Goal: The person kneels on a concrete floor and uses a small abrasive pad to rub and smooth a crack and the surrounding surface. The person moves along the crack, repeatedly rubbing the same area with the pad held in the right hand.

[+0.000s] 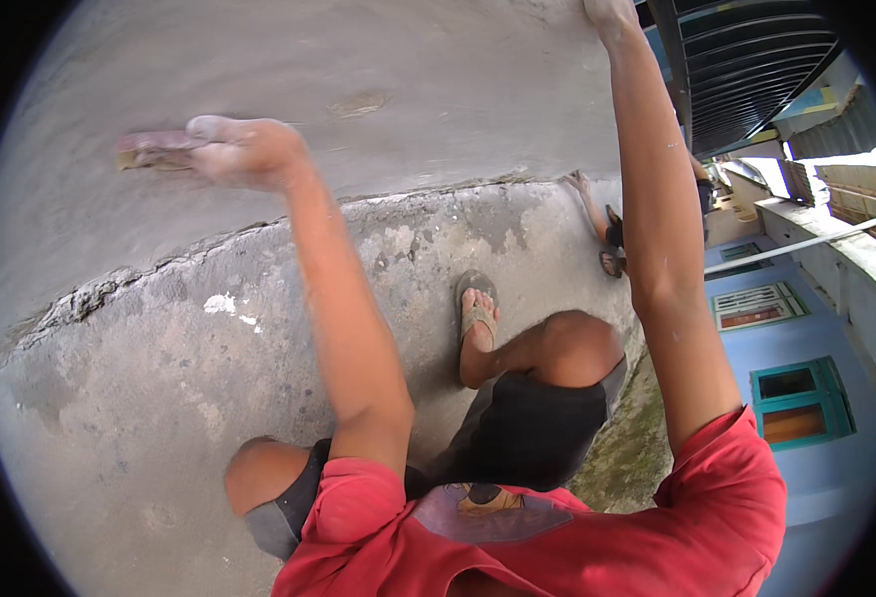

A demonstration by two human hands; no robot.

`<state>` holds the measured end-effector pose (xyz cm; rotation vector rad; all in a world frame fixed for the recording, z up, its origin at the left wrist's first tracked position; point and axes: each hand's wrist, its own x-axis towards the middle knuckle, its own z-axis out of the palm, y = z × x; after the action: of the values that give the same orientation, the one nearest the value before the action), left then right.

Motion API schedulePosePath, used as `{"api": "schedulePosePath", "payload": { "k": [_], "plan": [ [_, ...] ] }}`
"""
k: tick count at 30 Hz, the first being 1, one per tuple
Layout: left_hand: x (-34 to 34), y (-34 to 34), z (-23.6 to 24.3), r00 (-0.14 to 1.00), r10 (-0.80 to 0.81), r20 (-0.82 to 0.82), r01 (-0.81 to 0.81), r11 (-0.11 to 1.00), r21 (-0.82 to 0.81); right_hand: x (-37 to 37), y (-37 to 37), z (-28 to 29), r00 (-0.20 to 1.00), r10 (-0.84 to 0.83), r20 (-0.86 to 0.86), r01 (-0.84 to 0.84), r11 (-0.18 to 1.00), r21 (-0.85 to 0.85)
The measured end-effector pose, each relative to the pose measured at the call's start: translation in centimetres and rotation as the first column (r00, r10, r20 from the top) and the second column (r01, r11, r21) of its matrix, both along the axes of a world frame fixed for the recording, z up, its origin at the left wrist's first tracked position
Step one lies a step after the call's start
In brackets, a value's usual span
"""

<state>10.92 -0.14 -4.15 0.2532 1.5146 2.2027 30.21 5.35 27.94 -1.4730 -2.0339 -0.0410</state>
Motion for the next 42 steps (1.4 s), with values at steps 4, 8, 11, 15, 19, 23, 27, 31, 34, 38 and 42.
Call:
{"api": "schedulePosePath", "payload": {
  "k": [4,8,11,15,19,23,27,31,34,38,42],
  "plan": [
    [4.1,-1.1,-4.6,0.854,0.089,-0.513,-0.217,0.957,-0.195,-2.5,1.2,-5.3,0.996,0.084,0.026,-0.087,0.988,0.125],
    [5.3,0.5,-1.6,0.912,0.150,-0.381,-0.244,0.947,-0.211,0.1,-0.3,-0.1,0.985,-0.034,0.170,0.019,0.996,0.090],
    [3.3,4.3,-3.8,0.927,0.244,-0.286,-0.267,0.963,-0.044,0.9,1.6,-1.6,0.913,0.121,0.389,-0.235,0.936,0.261],
    [14.4,3.0,-4.6,0.836,0.219,-0.503,-0.321,0.939,-0.125,1.3,-0.9,-2.7,0.848,0.391,0.358,-0.465,0.874,0.144],
    [12.6,3.5,-1.2,0.851,0.287,-0.440,-0.384,0.911,-0.149,2.5,0.0,-3.7,0.853,0.395,0.340,-0.469,0.866,0.171],
    [11.2,4.1,0.4,0.938,0.273,-0.215,-0.285,0.958,-0.026,2.2,0.0,-3.4,0.863,0.428,0.268,-0.482,0.857,0.182],
    [19.7,4.7,-2.8,0.800,0.122,-0.588,-0.340,0.899,-0.277,2.5,0.8,-3.4,0.874,0.446,0.194,-0.479,0.857,0.188],
    [12.7,3.7,1.4,0.901,0.334,-0.275,-0.365,0.929,-0.066,3.0,1.1,-3.6,0.882,0.444,0.159,-0.467,0.868,0.169],
    [15.2,3.1,-1.7,0.781,0.368,-0.505,-0.467,0.881,-0.080,1.2,0.5,-6.2,0.865,0.486,0.126,-0.499,0.860,0.105],
    [17.3,5.2,2.3,0.844,0.296,-0.447,-0.348,0.937,-0.037,2.8,0.7,-3.1,0.933,0.343,0.105,-0.356,0.921,0.159],
    [15.3,5.5,-1.5,0.869,0.337,-0.363,-0.367,0.930,-0.016,0.2,1.2,-4.8,0.951,0.303,0.063,-0.307,0.949,0.068]
  ]
}}
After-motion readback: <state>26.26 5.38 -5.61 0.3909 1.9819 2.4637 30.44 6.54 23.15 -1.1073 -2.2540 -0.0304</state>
